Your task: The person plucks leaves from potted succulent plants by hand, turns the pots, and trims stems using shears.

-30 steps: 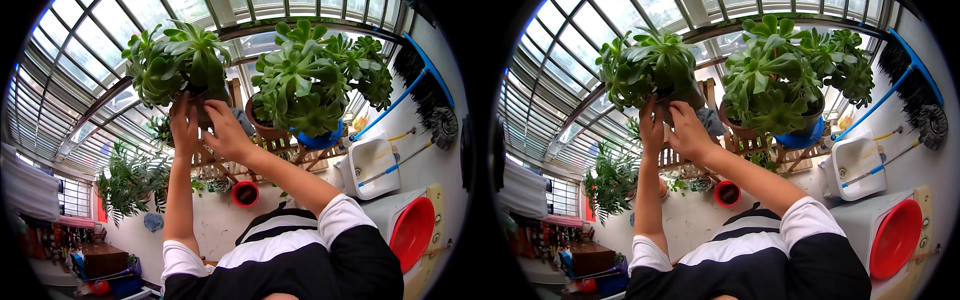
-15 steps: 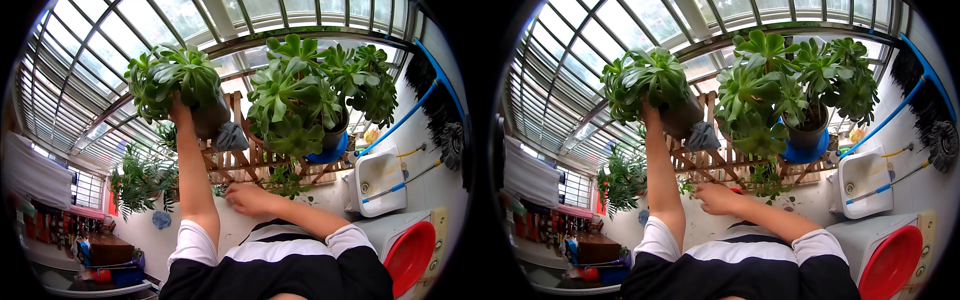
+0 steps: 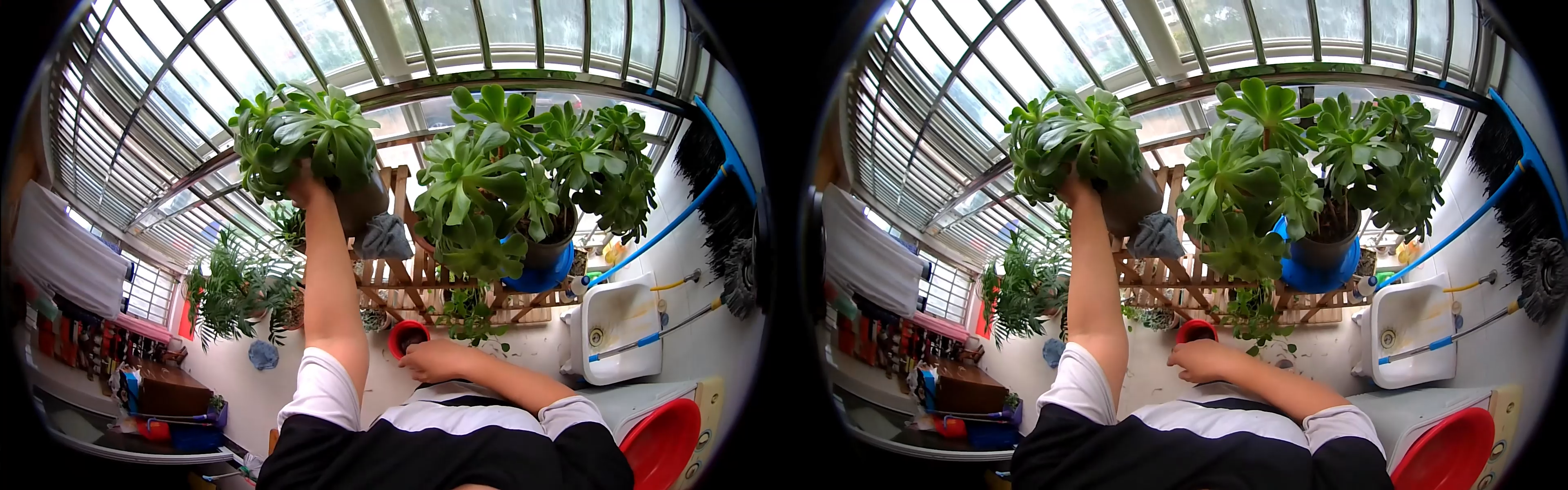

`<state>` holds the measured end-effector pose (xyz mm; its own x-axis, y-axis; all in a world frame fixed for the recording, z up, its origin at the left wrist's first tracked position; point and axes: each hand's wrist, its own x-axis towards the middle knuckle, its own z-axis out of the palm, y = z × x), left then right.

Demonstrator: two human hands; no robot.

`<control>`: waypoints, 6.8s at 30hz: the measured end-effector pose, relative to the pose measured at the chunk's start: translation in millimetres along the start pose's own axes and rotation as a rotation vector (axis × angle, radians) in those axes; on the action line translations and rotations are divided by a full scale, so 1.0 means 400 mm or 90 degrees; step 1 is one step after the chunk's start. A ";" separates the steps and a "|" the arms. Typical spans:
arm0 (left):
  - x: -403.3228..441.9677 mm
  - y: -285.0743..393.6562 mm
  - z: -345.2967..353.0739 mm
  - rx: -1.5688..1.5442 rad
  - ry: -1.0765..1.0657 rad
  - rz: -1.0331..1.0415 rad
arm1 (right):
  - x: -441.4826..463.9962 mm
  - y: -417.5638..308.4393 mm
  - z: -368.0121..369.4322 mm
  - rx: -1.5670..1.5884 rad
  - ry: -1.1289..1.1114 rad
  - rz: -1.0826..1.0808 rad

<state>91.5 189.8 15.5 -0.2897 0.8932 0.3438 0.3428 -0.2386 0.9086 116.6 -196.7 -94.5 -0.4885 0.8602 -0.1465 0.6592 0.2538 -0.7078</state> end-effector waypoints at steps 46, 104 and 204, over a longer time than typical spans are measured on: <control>-0.336 -0.248 -0.533 -0.130 -0.256 0.262 | 0.130 -0.050 0.010 -0.001 -0.045 0.048; 0.071 -0.555 -0.690 -0.011 -0.363 0.116 | 0.320 -0.415 -0.463 -0.422 0.743 -0.020; 0.055 -0.115 -0.115 -0.058 -0.210 0.503 | 0.351 -0.182 -0.395 -0.231 0.754 0.119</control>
<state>28.1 202.8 -7.9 0.2823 0.5143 0.8098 0.2567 -0.8539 0.4528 90.3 -24.7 45.7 0.3191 0.7169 0.6199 0.8743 0.0298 -0.4845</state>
